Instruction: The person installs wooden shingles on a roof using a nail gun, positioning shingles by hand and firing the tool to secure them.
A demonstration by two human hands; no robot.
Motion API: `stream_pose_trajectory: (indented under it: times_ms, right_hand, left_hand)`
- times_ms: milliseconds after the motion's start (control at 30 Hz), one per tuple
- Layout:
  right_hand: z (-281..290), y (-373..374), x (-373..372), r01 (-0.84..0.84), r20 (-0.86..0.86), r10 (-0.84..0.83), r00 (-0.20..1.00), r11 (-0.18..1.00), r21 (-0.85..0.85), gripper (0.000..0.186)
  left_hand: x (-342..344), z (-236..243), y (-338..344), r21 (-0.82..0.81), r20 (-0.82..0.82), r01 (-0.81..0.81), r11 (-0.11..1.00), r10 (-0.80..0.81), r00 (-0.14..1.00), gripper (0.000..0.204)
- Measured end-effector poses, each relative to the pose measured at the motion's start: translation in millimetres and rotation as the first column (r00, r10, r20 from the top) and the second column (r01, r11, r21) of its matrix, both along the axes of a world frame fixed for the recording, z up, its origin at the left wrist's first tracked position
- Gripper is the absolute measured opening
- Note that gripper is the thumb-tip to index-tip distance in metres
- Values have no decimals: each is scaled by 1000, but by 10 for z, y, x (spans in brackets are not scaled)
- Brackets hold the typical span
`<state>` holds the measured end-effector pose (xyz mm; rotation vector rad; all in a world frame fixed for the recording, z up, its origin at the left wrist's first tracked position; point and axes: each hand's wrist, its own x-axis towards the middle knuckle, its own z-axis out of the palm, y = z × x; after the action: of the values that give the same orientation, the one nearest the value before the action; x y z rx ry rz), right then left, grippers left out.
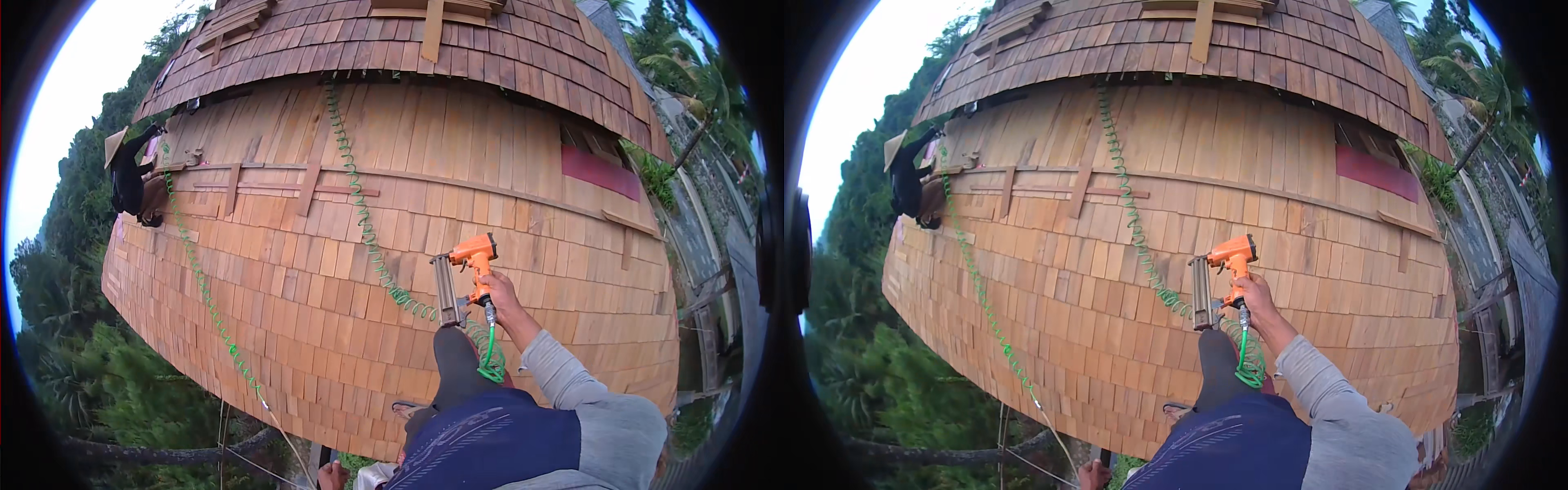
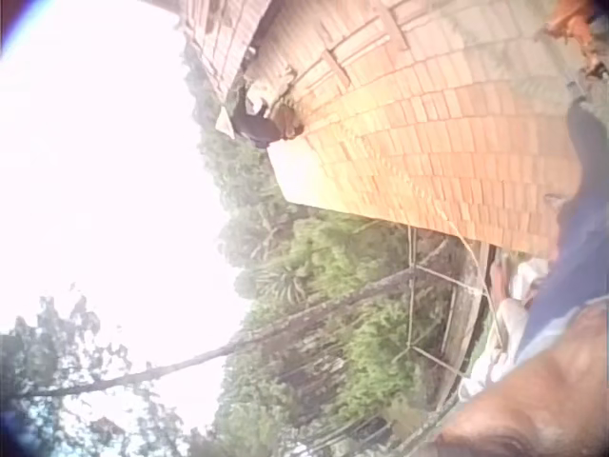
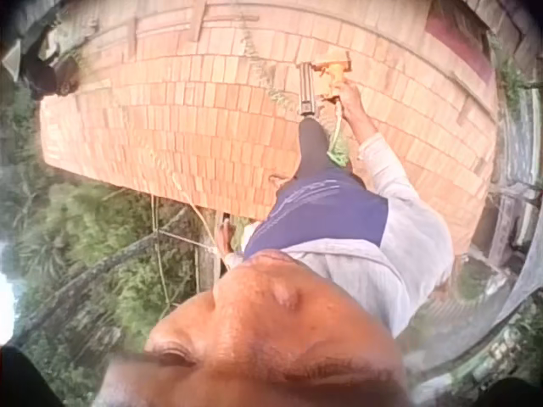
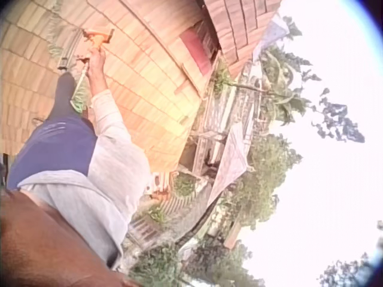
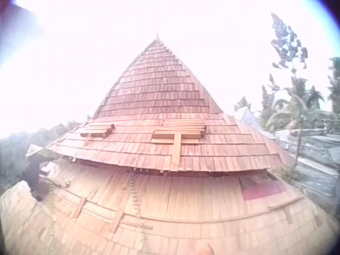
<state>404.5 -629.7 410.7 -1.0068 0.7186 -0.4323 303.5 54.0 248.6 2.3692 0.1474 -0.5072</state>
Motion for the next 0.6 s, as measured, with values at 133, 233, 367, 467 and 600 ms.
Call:
stream_pose_trajectory:
  times_ms: [133,233,367,467,600]
  right_hand:
    - [-139,-573,-278,312,-26,-311,950,946,85,21]
    - [-415,-1080,-533,446,-46,-445,895,879,168,18]
    - [-918,-1606,-1054,617,-172,-601,781,698,364,15]
    - [-863,-1828,-1231,728,-226,-730,645,498,471,23]
    - [-678,-1886,-1380,800,-347,-811,471,227,556,25]
  left_hand:
    - [730,649,-1125,-438,-163,-80,896,8,987,35]
    - [1064,-34,-1459,130,104,576,807,-589,801,30]
    - [1362,354,-2659,-184,-282,317,930,-359,889,45]
    - [1592,602,-3110,-225,-272,427,876,-477,836,52]
    - [1933,998,-3470,-150,-254,495,856,-517,817,53]
